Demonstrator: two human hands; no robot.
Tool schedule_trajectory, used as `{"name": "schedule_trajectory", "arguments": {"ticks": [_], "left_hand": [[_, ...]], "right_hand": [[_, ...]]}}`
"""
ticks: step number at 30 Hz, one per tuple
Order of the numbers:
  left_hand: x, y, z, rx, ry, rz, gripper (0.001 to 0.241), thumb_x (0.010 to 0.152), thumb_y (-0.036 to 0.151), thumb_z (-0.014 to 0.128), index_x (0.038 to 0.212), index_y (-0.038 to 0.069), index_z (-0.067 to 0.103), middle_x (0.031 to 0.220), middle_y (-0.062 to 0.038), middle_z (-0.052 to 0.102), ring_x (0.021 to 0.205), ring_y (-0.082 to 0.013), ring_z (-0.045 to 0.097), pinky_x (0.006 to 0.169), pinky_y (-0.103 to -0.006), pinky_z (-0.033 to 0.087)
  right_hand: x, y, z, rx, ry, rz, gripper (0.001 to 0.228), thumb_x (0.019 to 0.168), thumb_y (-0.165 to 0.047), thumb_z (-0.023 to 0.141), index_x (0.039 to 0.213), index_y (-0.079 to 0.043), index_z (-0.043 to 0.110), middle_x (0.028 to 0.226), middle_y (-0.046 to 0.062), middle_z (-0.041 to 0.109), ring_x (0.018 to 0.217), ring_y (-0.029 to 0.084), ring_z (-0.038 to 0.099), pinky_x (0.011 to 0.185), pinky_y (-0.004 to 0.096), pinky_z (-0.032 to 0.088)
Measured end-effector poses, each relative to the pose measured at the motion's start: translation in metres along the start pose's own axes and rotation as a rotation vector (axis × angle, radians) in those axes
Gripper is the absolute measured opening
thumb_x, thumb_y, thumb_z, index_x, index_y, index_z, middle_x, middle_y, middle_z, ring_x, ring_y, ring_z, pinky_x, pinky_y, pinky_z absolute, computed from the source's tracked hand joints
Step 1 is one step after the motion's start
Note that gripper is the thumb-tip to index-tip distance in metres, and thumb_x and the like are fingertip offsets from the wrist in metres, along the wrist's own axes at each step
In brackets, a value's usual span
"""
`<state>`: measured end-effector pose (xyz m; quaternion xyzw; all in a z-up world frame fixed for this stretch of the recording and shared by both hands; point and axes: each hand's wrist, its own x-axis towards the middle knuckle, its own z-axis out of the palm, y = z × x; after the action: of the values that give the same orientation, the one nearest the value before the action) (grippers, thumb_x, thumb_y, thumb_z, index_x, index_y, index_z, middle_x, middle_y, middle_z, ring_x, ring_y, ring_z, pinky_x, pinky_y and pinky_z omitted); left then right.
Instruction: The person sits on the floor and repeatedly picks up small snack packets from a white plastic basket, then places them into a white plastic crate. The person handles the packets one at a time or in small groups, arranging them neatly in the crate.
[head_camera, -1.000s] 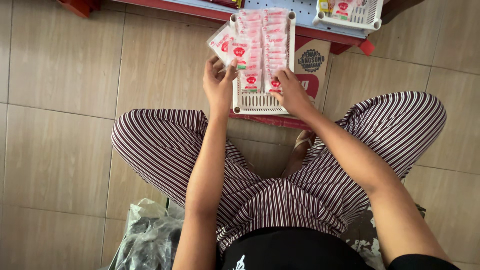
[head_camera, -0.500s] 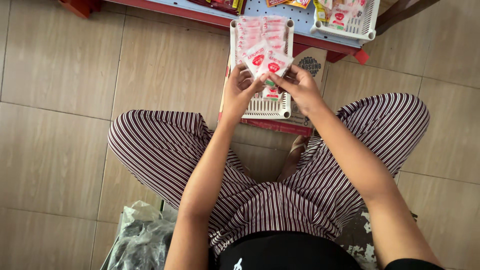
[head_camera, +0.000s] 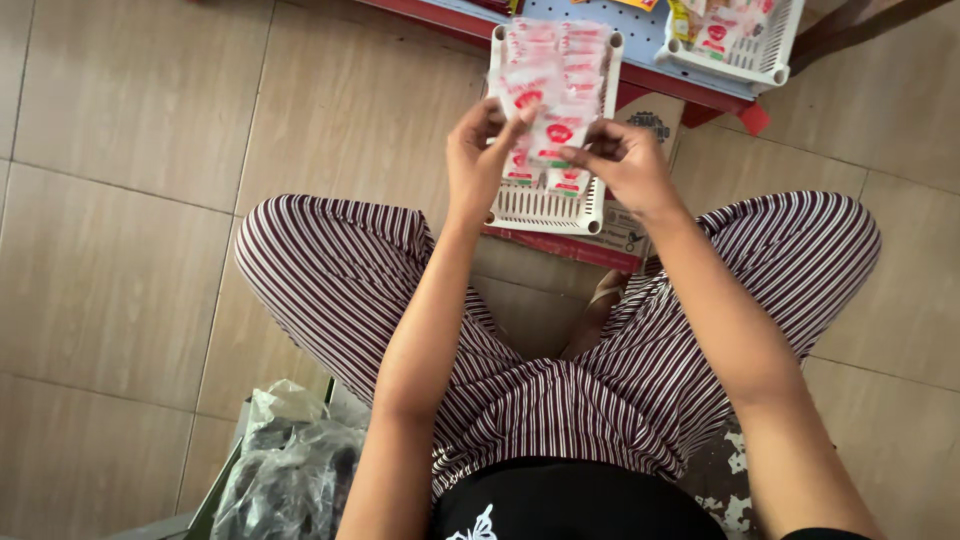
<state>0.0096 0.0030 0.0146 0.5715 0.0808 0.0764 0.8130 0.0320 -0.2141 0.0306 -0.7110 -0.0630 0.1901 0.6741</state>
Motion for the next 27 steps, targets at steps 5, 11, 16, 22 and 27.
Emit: {"name": "schedule_trajectory", "arguments": {"ticks": [5, 11, 16, 22, 27], "left_hand": [[0.010, 0.005, -0.030, -0.140, 0.213, 0.065, 0.028, 0.097, 0.022, 0.076, 0.111, -0.001, 0.070, 0.096, -0.003, 0.075, 0.085, -0.0061, 0.069, 0.075, -0.0214, 0.054], [0.011, 0.009, -0.032, -0.223, 0.266, -0.038, 0.031, 0.095, 0.025, 0.077, 0.113, 0.002, 0.068, 0.096, -0.003, 0.076, 0.083, -0.0089, 0.070, 0.070, -0.0227, 0.052], [0.007, 0.009, -0.027, -0.225, 0.228, -0.031, 0.030, 0.096, 0.026, 0.077, 0.113, 0.003, 0.069, 0.098, -0.003, 0.076, 0.086, -0.0082, 0.070, 0.072, -0.0221, 0.051], [0.007, 0.009, -0.024, -0.358, 0.221, -0.084, 0.025, 0.095, 0.023, 0.078, 0.109, 0.004, 0.069, 0.096, -0.001, 0.074, 0.084, -0.0061, 0.067, 0.069, -0.0216, 0.048], [0.006, 0.010, -0.024, -0.358, 0.209, -0.103, 0.024, 0.096, 0.023, 0.078, 0.109, 0.005, 0.069, 0.098, 0.000, 0.074, 0.085, -0.0064, 0.067, 0.071, -0.0204, 0.048]], "right_hand": [[0.004, 0.017, 0.004, -0.092, 0.103, 0.061, 0.014, 0.095, -0.010, 0.078, 0.103, -0.003, 0.070, 0.087, 0.002, 0.074, 0.074, 0.006, 0.069, 0.065, 0.021, 0.056], [-0.008, 0.055, 0.039, -0.259, 0.026, 0.205, 0.020, 0.093, -0.016, 0.082, 0.102, -0.002, 0.071, 0.082, 0.004, 0.071, 0.069, 0.010, 0.065, 0.060, 0.024, 0.052], [-0.002, 0.080, 0.047, -0.458, 0.053, -0.025, 0.045, 0.095, -0.010, 0.079, 0.124, 0.001, 0.047, 0.097, 0.010, 0.068, 0.074, 0.013, 0.071, 0.061, 0.026, 0.057], [-0.004, 0.089, 0.052, -0.592, 0.070, -0.189, 0.060, 0.098, -0.009, 0.080, 0.139, -0.002, 0.038, 0.109, 0.016, 0.065, 0.083, 0.017, 0.071, 0.069, 0.029, 0.058], [-0.009, 0.085, 0.057, -0.614, 0.040, -0.232, 0.082, 0.093, -0.007, 0.084, 0.149, -0.005, 0.025, 0.133, 0.021, 0.047, 0.086, 0.018, 0.069, 0.071, 0.030, 0.059]]}}
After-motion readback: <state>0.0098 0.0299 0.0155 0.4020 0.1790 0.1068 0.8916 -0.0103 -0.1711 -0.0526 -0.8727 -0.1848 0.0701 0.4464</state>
